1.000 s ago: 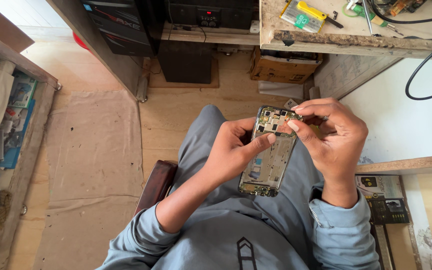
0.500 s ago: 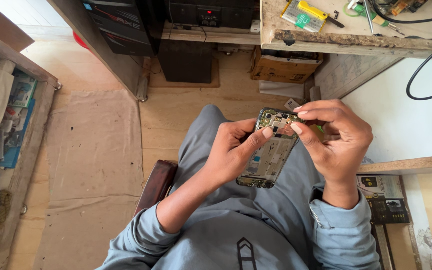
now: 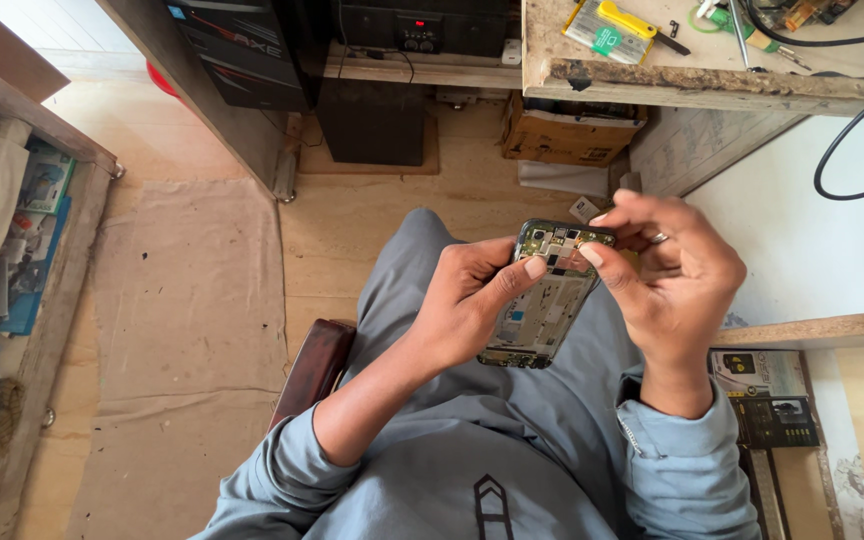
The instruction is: The person uses a metal spudger to pry and adjust components on a small circuit board. They then place the board into a phone chassis, align it, and press it into place. Finally, they handle a battery and a small box.
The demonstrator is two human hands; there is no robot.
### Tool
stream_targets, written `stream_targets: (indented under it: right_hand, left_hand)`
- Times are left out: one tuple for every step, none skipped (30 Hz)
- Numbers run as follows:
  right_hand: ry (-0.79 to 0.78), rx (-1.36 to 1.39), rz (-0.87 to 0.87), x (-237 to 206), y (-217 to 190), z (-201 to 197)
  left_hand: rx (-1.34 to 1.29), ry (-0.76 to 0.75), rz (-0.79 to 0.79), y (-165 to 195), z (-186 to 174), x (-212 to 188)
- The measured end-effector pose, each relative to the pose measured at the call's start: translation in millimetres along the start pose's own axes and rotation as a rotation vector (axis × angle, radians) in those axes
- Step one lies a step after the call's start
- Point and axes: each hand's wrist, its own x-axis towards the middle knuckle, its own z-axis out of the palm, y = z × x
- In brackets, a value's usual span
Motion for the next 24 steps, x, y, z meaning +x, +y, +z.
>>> stream_targets:
  right_hand:
    - [0.017, -0.013, 0.055, 0, 0, -1]
    - [0.009, -0.025, 0.114, 0, 1, -2]
    - [0.001, -0.037, 0.173, 0, 2, -5]
    - [-0.007, -0.049, 0.232, 1, 4, -6]
    - [-0.02, 0.009, 0.213, 0, 6, -6]
    - [-0.033, 0.066, 0.194, 0, 9, -6]
    - [-0.045, 0.124, 0.175, -1, 11, -6]
    - [-0.048, 0.126, 0.183, -1, 12, -7]
    - [-0.049, 0.128, 0.19, -2, 13, -7]
    - [-0.05, 0.131, 0.198, -2, 13, -7]
    - [-0.052, 0.121, 0.201, -2, 13, -7]
    - [-0.054, 0.111, 0.204, -2, 13, -7]
    - [-0.055, 0.102, 0.207, -2, 13, -7]
    - [-0.063, 0.106, 0.217, -2, 13, -7]
    - [-0.07, 0.111, 0.226, -1, 14, -8]
    - [-0.077, 0.116, 0.236, 0, 14, -8]
    - [-0.077, 0.244, 0.26, 0, 16, -9]
    - [-0.076, 0.371, 0.283, 1, 17, -9]
    - [-0.075, 0.499, 0.306, 2, 19, -10]
    - [-0.071, 0.516, 0.301, 1, 21, -11]
    - [-0.068, 0.532, 0.297, 1, 23, -12]
    - [-0.063, 0.549, 0.292, 0, 26, -13]
    - [-0.077, 0.534, 0.308, -1, 28, -15]
    - [-0.091, 0.519, 0.323, -2, 29, -16]
  left_hand:
    - [0.014, 0.001, 0.004, 1, 0, 0]
    - [0.028, 0.0, 0.015, 1, 0, 0]
    - [0.042, -0.001, 0.026, 2, 0, 0]
    - [0.057, -0.002, 0.038, 2, -1, 0]
    - [0.06, -0.001, 0.045, 2, -1, 0]
    - [0.064, -0.001, 0.052, 2, -1, 0]
    - [0.068, -0.001, 0.059, 2, 0, 0]
    - [0.078, 0.001, 0.048, 2, 0, 0]
    - [0.088, 0.003, 0.036, 2, -1, 0]
    - [0.099, 0.004, 0.025, 1, -1, 0]
    - [0.084, 0.005, 0.031, 0, 0, 0]
    - [0.07, 0.005, 0.037, 0, 0, 1]
    - [0.056, 0.005, 0.043, -1, 0, 1]
    - [0.051, 0.012, 0.033, -2, 0, 2]
    - [0.047, 0.019, 0.024, -3, 0, 2]
    - [0.042, 0.025, 0.015, -4, 0, 2]
    - [0.031, 0.03, 0.005, -4, -1, 2]
    - [0.019, 0.034, -0.005, -5, -1, 2]
    - [0.008, 0.038, -0.014, -5, -1, 2]
    - [-0.006, 0.034, -0.01, -5, -1, 2]
    - [-0.021, 0.032, -0.006, -5, -1, 2]
    - [-0.035, 0.028, -0.002, -5, -2, 2]
    - [-0.029, 0.03, -0.004, -5, -2, 2]
    - [-0.022, 0.033, -0.006, -6, -2, 2]
